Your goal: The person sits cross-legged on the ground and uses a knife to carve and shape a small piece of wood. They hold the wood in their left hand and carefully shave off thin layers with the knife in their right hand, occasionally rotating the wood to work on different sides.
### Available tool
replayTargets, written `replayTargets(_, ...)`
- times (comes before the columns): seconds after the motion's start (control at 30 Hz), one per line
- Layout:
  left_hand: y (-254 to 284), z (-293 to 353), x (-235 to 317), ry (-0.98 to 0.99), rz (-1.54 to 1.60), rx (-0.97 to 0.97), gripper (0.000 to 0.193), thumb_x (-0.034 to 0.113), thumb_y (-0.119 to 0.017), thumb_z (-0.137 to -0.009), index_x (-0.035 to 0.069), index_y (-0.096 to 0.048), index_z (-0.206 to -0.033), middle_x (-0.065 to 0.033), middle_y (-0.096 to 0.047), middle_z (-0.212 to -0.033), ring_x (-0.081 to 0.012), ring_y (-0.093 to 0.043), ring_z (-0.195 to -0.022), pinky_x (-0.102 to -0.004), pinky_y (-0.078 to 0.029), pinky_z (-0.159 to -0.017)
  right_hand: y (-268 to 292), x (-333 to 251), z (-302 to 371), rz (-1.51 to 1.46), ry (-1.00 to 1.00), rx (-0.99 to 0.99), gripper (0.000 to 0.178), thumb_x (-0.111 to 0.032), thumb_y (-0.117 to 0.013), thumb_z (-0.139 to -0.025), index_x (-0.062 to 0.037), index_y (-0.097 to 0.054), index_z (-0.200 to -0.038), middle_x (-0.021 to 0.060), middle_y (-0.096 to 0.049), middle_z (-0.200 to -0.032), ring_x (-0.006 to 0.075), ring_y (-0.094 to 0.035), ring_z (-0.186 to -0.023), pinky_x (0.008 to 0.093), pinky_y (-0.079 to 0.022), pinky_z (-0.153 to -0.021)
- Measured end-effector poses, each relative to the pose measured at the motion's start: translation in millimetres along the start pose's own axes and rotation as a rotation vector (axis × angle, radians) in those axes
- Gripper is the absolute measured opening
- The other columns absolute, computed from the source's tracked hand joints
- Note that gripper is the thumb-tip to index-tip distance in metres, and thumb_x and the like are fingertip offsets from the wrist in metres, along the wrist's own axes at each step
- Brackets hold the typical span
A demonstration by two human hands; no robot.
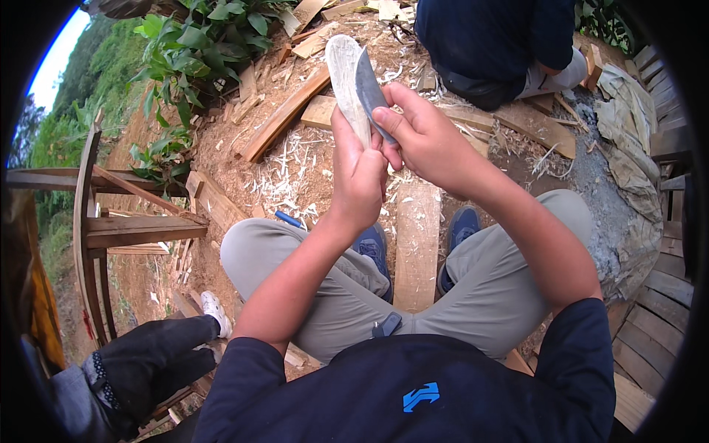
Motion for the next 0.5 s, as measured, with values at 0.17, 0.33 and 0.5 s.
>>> replayTargets(0.17,1.4,-2.2,-6.1,0.013,0.006,-0.033,0.082,0.008,-0.040,-0.070,-0.002,-0.016,-0.148,-0.0160,-0.049,-0.109,-0.0105,-0.051,-0.075,-0.0160,-0.038,-0.041,0.7,7.7,-2.5,-0.024,-0.020,0.007,0.021,-0.022,-0.047,-0.109,-0.0034,-0.053,-0.114,0.0002,-0.056,-0.079,0.0026,-0.048,-0.055,0.0196,-0.037,-0.046)
replayTargets(0.33,4.1,-4.9,-8.9,-0.030,-0.033,-0.052,0.081,0.007,-0.040,-0.070,-0.002,-0.018,-0.147,-0.0151,-0.049,-0.107,-0.0101,-0.050,-0.075,-0.0161,-0.036,-0.043,-0.5,0.4,0.9,-0.095,-0.126,-0.003,0.023,-0.027,-0.045,-0.109,-0.0050,-0.052,-0.114,-0.0014,-0.053,-0.065,0.0011,-0.042,-0.044,0.0177,-0.030,-0.037)
replayTargets(0.5,3.9,-5.1,-10.9,0.006,-0.038,-0.044,0.069,0.011,-0.041,-0.079,-0.002,-0.025,-0.144,-0.0101,-0.052,-0.096,-0.0071,-0.047,-0.063,-0.0159,-0.034,-0.043,-0.1,1.6,-0.6,-0.097,-0.133,0.025,0.024,-0.029,-0.046,-0.109,-0.0059,-0.052,-0.114,-0.0020,-0.051,-0.060,0.0015,-0.039,-0.039,0.0176,-0.031,-0.036)
Point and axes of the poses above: each hand's wrist, its own z-axis away from the middle knuckle, its own y-axis out of the back of the hand, x = y × z, the point moved 5 cm from there along -z, towards the middle knuckle
